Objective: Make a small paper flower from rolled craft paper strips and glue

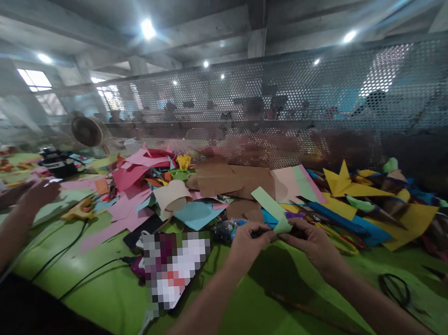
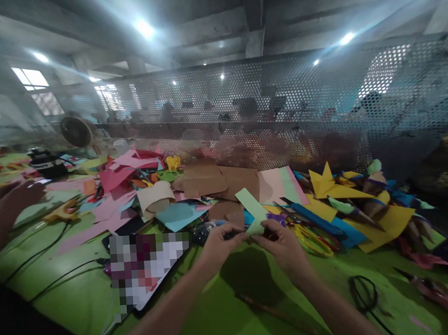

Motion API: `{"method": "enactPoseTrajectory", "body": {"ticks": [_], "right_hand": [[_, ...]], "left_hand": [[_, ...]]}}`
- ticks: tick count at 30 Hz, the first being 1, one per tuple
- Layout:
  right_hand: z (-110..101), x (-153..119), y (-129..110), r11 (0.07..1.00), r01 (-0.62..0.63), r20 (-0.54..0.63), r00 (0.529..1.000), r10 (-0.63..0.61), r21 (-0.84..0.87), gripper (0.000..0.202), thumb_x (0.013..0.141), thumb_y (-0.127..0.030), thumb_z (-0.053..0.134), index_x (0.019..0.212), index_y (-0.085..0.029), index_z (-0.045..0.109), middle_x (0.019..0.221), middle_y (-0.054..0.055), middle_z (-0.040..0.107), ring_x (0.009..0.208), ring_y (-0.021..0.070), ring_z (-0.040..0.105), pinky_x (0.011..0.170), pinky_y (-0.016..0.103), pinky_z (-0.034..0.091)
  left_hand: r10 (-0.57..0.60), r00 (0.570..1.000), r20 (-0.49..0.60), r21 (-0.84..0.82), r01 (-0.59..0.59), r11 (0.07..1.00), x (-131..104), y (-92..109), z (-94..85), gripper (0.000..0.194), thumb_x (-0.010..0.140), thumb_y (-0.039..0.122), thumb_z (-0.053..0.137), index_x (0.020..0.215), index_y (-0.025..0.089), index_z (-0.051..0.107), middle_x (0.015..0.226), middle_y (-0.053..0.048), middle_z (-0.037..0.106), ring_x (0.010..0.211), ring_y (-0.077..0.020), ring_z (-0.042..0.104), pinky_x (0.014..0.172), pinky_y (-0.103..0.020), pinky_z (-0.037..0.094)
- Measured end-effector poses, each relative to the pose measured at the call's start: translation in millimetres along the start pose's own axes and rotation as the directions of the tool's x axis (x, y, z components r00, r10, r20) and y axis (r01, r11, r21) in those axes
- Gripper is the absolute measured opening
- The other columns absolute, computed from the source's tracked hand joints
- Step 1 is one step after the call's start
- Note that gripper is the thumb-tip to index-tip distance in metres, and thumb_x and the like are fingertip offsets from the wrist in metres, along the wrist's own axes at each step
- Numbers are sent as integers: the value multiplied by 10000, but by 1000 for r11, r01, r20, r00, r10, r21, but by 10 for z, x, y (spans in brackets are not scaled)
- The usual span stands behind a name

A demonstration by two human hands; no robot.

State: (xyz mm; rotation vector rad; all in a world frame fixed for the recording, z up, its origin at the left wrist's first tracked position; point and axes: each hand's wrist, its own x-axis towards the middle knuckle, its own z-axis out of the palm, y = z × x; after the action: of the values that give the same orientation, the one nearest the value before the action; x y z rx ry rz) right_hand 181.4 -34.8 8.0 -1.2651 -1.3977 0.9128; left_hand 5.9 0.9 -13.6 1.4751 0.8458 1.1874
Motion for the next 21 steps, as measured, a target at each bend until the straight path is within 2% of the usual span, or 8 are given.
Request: {"method": "enactPoseTrajectory", "body": {"ticks": [3, 5, 8, 12, 15, 18, 21], "right_hand": [[-14, 10, -4, 997, 72, 14, 997, -72, -33, 342, 691, -530, 783, 824, -218, 733, 810, 53, 711, 776, 245, 645, 747, 375, 529], [-18, 15, -5, 983, 159, -17, 987, -161, -95, 282, 695, -500, 785, 781, -234, 747, 855, 71, 717, 841, 270, 655, 782, 388, 532], [-14, 5, 7, 938, 271, -61, 955, -290, -215, 170, 695, -432, 785, 729, -267, 758, 958, 93, 721, 994, 317, 650, 873, 424, 518], [-25, -27, 12, 895, 300, -9, 947, -320, -330, 122, 750, -405, 717, 787, -306, 778, 1135, 92, 703, 1121, 339, 615, 955, 470, 479], [-55, -40, -16, 927, 217, -99, 961, -258, -306, 234, 806, -448, 655, 948, -298, 764, 1203, 93, 680, 1136, 323, 608, 917, 436, 502], [-71, -31, -33, 979, 57, -152, 985, -87, -195, 376, 790, -513, 678, 1075, -269, 717, 1148, 93, 703, 1040, 301, 645, 810, 380, 540], [-59, -10, -14, 995, -32, -114, 993, 21, -94, 442, 698, -577, 755, 967, -229, 728, 964, 88, 742, 893, 289, 673, 745, 367, 548]], "left_hand": [[-46, 999, -13, -103, 44, 994, 22, 13, -36, 351, 801, 407, 697, 1046, 157, 728, 946, -76, 732, 799, -172, 649, 746, -289, 517], [-96, 994, -42, -143, 90, 986, 41, 7, -62, 367, 840, 405, 651, 1101, 151, 695, 950, -73, 722, 798, -164, 648, 747, -282, 511], [-103, 993, -64, -68, 98, 993, 64, -36, -81, 219, 843, 323, 626, 946, 145, 703, 870, -53, 710, 808, -168, 630, 747, -274, 491], [-108, 993, -54, -41, 106, 993, 67, -67, -74, 131, 827, 255, 603, 801, 147, 674, 730, -13, 661, 702, -147, 590, 662, -251, 458], [-83, 994, -69, -50, 79, 996, 53, -20, -65, 126, 821, 249, 614, 804, 149, 690, 747, -21, 670, 718, -151, 593, 656, -243, 454], [-63, 997, -45, -48, 61, 997, 31, 48, -48, 125, 810, 236, 621, 806, 150, 711, 751, -26, 680, 729, -159, 593, 673, -250, 459], [-64, 998, 2, -25, 64, 998, 7, 87, -30, 143, 802, 218, 613, 843, 151, 733, 753, -23, 681, 726, -163, 585, 674, -251, 452]]}}
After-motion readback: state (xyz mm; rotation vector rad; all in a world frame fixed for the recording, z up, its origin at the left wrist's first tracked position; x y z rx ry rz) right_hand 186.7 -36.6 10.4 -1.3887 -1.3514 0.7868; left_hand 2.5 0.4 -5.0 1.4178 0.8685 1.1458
